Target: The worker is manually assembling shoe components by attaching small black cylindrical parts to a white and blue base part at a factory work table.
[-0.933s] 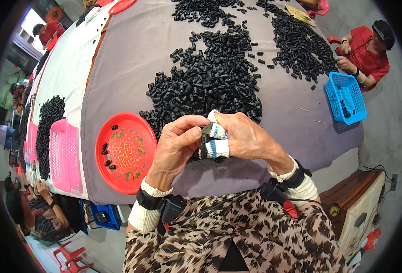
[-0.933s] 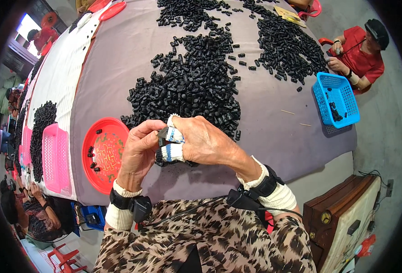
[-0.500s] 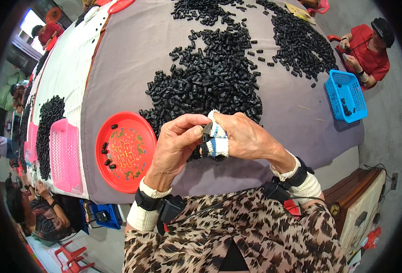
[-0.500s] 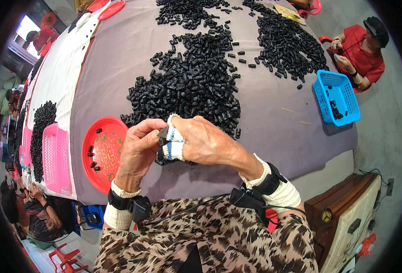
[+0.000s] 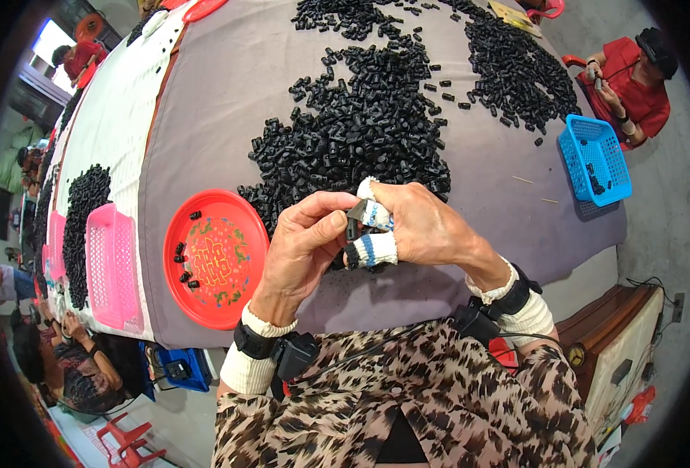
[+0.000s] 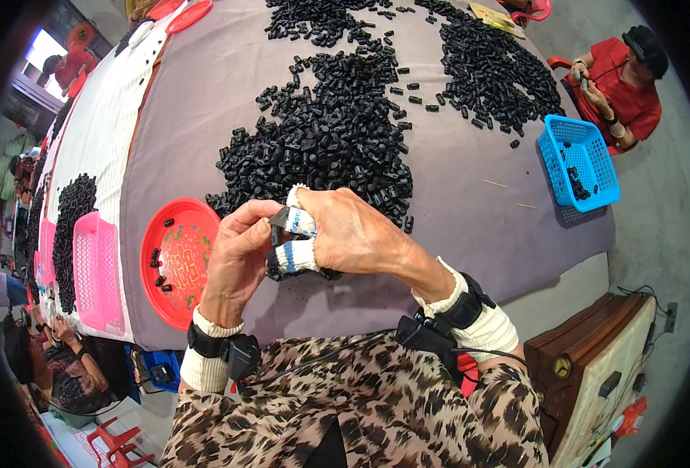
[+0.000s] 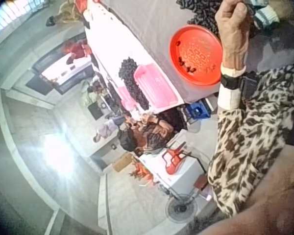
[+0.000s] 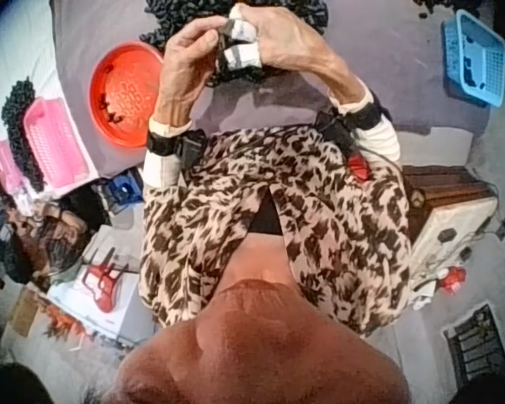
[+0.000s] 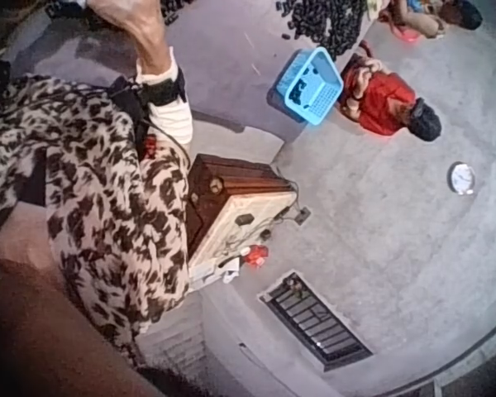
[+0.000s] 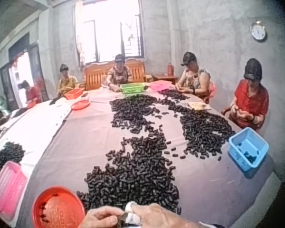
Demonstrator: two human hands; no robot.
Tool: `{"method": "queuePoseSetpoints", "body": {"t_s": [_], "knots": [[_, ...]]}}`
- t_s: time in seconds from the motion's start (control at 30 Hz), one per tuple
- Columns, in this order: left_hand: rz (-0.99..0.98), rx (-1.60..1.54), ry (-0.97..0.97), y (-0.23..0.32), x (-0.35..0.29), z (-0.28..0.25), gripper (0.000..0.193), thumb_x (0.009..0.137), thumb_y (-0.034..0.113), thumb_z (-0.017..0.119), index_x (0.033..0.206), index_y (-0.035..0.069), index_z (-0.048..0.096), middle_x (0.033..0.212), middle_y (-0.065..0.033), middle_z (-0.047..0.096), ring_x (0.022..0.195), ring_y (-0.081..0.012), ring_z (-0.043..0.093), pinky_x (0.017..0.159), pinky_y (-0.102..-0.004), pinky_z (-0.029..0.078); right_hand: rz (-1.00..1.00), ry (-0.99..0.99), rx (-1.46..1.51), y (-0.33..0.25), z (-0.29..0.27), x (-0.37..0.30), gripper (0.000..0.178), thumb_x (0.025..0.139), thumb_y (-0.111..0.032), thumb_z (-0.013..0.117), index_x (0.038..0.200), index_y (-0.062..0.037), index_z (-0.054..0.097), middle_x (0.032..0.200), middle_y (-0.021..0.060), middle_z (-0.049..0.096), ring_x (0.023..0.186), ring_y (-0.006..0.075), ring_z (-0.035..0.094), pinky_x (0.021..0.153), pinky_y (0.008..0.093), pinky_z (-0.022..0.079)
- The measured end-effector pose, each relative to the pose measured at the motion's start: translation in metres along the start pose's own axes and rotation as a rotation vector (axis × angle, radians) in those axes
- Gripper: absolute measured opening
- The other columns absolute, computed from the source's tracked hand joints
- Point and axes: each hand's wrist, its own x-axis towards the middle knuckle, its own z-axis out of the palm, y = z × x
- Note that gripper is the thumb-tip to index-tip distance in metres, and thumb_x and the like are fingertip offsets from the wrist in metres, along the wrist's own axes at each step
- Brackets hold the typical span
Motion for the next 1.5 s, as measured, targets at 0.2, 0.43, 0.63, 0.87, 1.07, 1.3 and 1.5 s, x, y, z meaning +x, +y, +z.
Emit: {"method": "queuePoseSetpoints", "body": {"t_s": [0.2,0.43,0.63,0.87,1.07,1.3,1.5], "knots": [[0.005,0.035,0.028,0.0,0.001,0.003,0.022,0.084,0.011,0.061,0.103,0.001,0.059,0.093,-0.0055,0.063,0.08,-0.0108,0.06,0.073,-0.0269,0.052,0.033,-0.033,-0.003,-0.001,-0.002,0.0,0.04,0.067,-0.031,0.07,0.075,0.0014,0.048,0.064,0.0146,0.055,0.057,0.028,0.057,0.053,0.0357,0.042],[0.013,0.061,0.017,0.001,0.001,0.002,0.021,0.084,0.011,0.061,0.102,0.001,0.059,0.093,-0.0058,0.063,0.082,-0.011,0.06,0.074,-0.0273,0.051,0.029,-0.055,-0.033,-0.003,-0.002,0.0,0.041,0.068,-0.031,0.069,0.076,0.002,0.047,0.065,0.0156,0.055,0.059,0.0306,0.058,0.053,0.0371,0.043],[0.041,0.098,0.006,0.001,0.0,0.002,0.021,0.084,0.011,0.061,0.102,0.0,0.059,0.093,-0.006,0.063,0.082,-0.011,0.06,0.073,-0.026,0.051,-0.005,-0.052,-0.076,-0.005,-0.001,0.0,0.04,0.071,-0.031,0.068,0.077,0.0027,0.047,0.067,0.0189,0.056,0.063,0.0358,0.058,0.055,0.0401,0.043],[0.027,0.089,0.0,0.004,0.0,0.003,0.021,0.084,0.011,0.061,0.103,0.0,0.059,0.094,-0.0062,0.063,0.08,-0.0115,0.061,0.072,-0.0261,0.051,-0.022,-0.032,-0.09,-0.003,0.003,-0.003,0.039,0.073,-0.029,0.067,0.077,0.0034,0.046,0.065,0.0183,0.055,0.06,0.0342,0.058,0.054,0.0394,0.043],[0.004,-0.02,-0.004,0.0,0.001,0.003,0.023,0.084,0.012,0.061,0.104,0.001,0.059,0.095,-0.0071,0.063,0.08,-0.0132,0.061,0.073,-0.0285,0.052,0.01,0.008,0.02,0.002,0.0,-0.004,0.04,0.068,-0.029,0.071,0.078,0.0023,0.048,0.065,0.0159,0.056,0.059,0.0292,0.059,0.054,0.0369,0.043],[0.019,-0.076,-0.021,-0.005,0.001,0.001,0.023,0.085,0.013,0.06,0.105,0.001,0.057,0.097,-0.0074,0.062,0.083,-0.0145,0.061,0.074,-0.0303,0.052,0.016,-0.004,0.014,-0.002,-0.001,-0.002,0.041,0.067,-0.03,0.072,0.077,0.002,0.048,0.065,0.0166,0.056,0.059,0.0318,0.058,0.054,0.0373,0.043],[0.029,-0.088,-0.047,-0.008,0.003,-0.003,0.022,0.085,0.012,0.059,0.104,0.002,0.057,0.097,-0.0071,0.062,0.085,-0.015,0.061,0.075,-0.0308,0.052,-0.008,0.0,-0.002,-0.003,-0.002,-0.002,0.043,0.067,-0.032,0.072,0.077,0.0028,0.049,0.066,0.0185,0.057,0.062,0.0354,0.058,0.055,0.0388,0.043]]}}
